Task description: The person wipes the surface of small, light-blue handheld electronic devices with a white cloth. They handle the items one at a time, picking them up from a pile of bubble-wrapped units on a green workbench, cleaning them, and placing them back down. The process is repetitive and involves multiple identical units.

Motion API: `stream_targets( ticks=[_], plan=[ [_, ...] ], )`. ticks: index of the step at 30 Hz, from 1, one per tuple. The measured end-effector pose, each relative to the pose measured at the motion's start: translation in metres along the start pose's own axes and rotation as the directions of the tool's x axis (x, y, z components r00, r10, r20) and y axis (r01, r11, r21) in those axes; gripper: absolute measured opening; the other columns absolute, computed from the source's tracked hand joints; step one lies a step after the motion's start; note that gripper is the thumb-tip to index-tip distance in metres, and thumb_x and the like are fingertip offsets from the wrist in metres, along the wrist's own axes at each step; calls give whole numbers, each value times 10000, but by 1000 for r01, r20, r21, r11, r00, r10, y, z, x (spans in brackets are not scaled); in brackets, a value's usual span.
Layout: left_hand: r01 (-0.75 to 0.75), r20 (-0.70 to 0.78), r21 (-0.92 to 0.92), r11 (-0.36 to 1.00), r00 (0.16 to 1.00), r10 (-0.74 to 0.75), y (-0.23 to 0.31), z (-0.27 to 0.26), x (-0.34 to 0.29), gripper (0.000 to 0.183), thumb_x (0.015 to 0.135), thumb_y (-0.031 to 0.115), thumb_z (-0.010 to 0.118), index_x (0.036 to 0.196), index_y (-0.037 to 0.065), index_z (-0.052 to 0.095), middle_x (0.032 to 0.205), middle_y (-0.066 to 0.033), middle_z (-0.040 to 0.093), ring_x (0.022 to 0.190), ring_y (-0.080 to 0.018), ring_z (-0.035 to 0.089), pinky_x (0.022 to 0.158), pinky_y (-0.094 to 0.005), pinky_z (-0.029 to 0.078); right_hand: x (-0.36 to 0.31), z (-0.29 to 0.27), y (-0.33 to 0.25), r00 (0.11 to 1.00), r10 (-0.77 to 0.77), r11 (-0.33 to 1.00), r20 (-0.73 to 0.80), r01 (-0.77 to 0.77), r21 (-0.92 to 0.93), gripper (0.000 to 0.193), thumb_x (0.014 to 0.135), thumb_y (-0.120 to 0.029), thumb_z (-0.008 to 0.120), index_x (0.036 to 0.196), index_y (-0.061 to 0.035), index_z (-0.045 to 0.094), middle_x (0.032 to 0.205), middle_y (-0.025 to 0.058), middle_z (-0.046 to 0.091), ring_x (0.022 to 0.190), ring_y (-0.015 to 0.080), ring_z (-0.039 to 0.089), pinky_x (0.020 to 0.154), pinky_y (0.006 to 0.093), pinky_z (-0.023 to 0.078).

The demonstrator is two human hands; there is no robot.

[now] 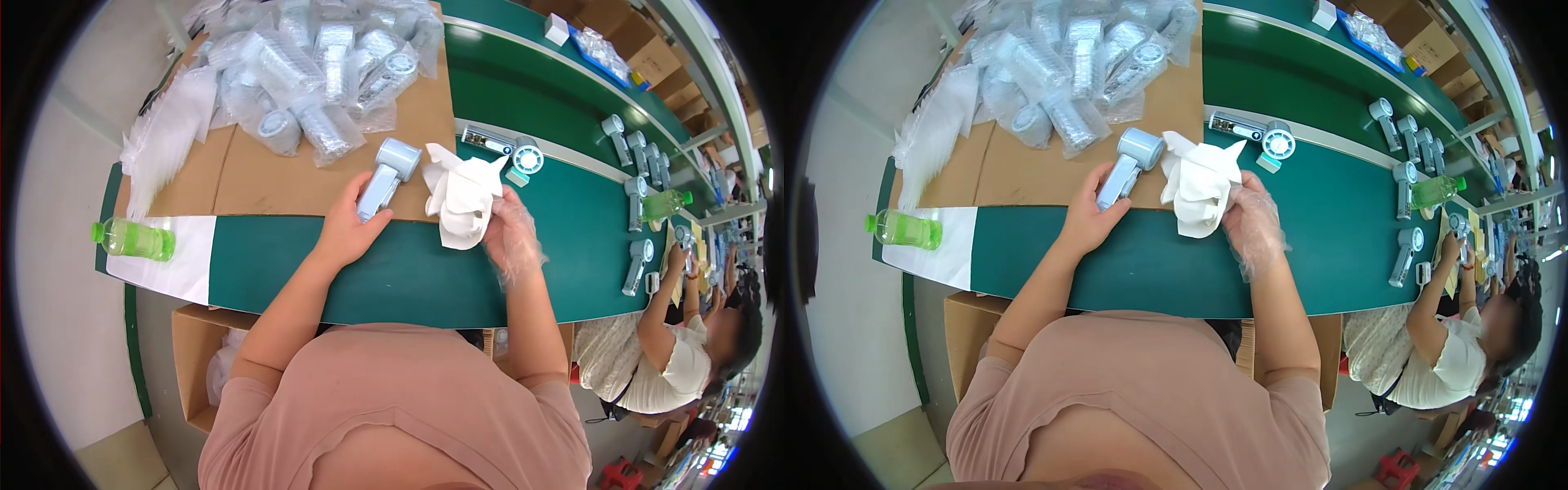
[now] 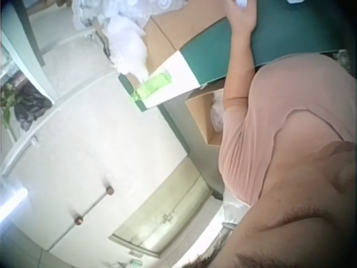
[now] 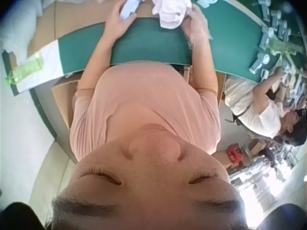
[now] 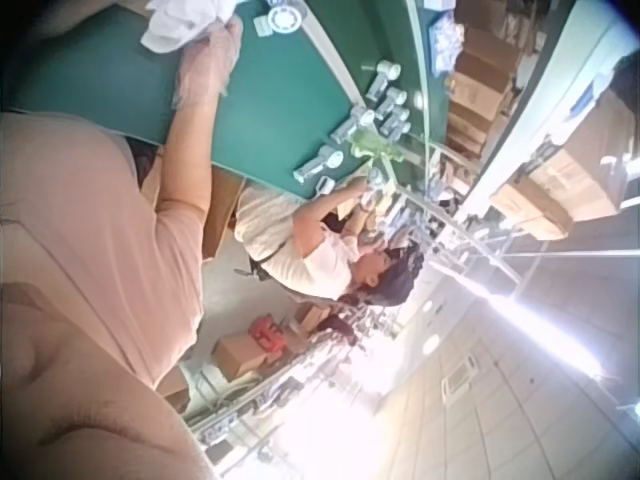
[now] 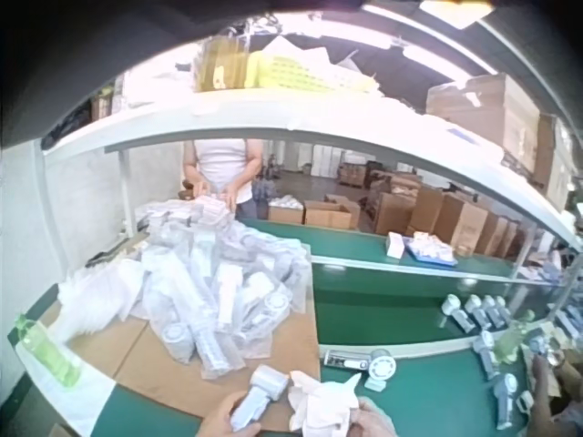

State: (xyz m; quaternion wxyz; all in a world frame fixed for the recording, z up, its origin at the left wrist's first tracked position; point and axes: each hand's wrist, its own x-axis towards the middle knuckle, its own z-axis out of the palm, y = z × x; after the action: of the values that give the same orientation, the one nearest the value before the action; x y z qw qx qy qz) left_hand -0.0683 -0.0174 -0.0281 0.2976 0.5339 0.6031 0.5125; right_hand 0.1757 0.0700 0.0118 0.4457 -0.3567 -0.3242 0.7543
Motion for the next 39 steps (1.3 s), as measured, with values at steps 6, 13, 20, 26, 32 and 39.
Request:
stream_targets(
  ticks=[6, 13, 20, 26, 32, 39],
  plan=[
    [-1, 55, -91, 996, 998, 6, 2, -1, 0, 599, 798, 52, 684, 1332, 5, 415, 1216, -126, 542, 1063, -198, 544, 936, -336, 428, -8, 4, -7, 986, -2, 939, 165, -55, 338, 418, 921, -119, 497, 1304, 23, 405, 1284, 178, 511, 1205, 313, 514, 1062, 472, 396],
    [44, 28, -18, 999, 999, -44, 5, -6, -1, 549, 767, 118, 719, 1253, -4, 496, 1084, -168, 631, 993, -252, 614, 860, -354, 482, -8, 13, -22, 987, 160, 969, -19, -154, 194, 391, 988, -194, 458, 1279, 66, 428, 1301, 166, 528, 1238, 289, 503, 1052, 434, 410],
    [98, 64, 10, 995, 993, -99, 18, -20, -5, 501, 774, 169, 706, 1221, -12, 571, 1092, -171, 651, 1003, -259, 626, 874, -347, 478, -3, 65, -50, 792, -583, 737, 180, 609, -294, 185, 948, -97, 496, 1121, -44, 535, 1118, 77, 599, 1066, 187, 564, 929, 361, 463],
    [123, 127, 61, 991, 983, -130, 29, -23, -4, 487, 749, 152, 735, 1184, -9, 584, 1087, -127, 654, 999, -217, 614, 881, -333, 470, 34, 57, -14, 693, -193, 136, 695, 720, -680, 170, 844, -168, 631, 964, -59, 580, 1316, 193, 543, 1231, 367, 502, 1036, 417, 374],
    [117, 133, 186, 975, 981, -144, 25, -23, -7, 459, 720, 158, 744, 1121, 1, 587, 1032, -178, 647, 960, -343, 619, 844, -398, 480, 38, 96, 11, 792, -241, -108, 561, 553, -826, 340, 863, -347, 605, 1114, -121, 632, 1254, 223, 560, 1112, 395, 548, 942, 437, 433],
    [101, 96, 332, 938, 985, -140, 34, -11, -12, 477, 729, 174, 741, 1126, -27, 569, 1013, -230, 640, 936, -373, 619, 821, -407, 483, 80, 76, 33, 752, -126, -167, 648, 627, -761, 324, 914, -295, 512, 1174, -156, 644, 1102, 114, 644, 974, 326, 623, 815, 435, 487]
  ],
)
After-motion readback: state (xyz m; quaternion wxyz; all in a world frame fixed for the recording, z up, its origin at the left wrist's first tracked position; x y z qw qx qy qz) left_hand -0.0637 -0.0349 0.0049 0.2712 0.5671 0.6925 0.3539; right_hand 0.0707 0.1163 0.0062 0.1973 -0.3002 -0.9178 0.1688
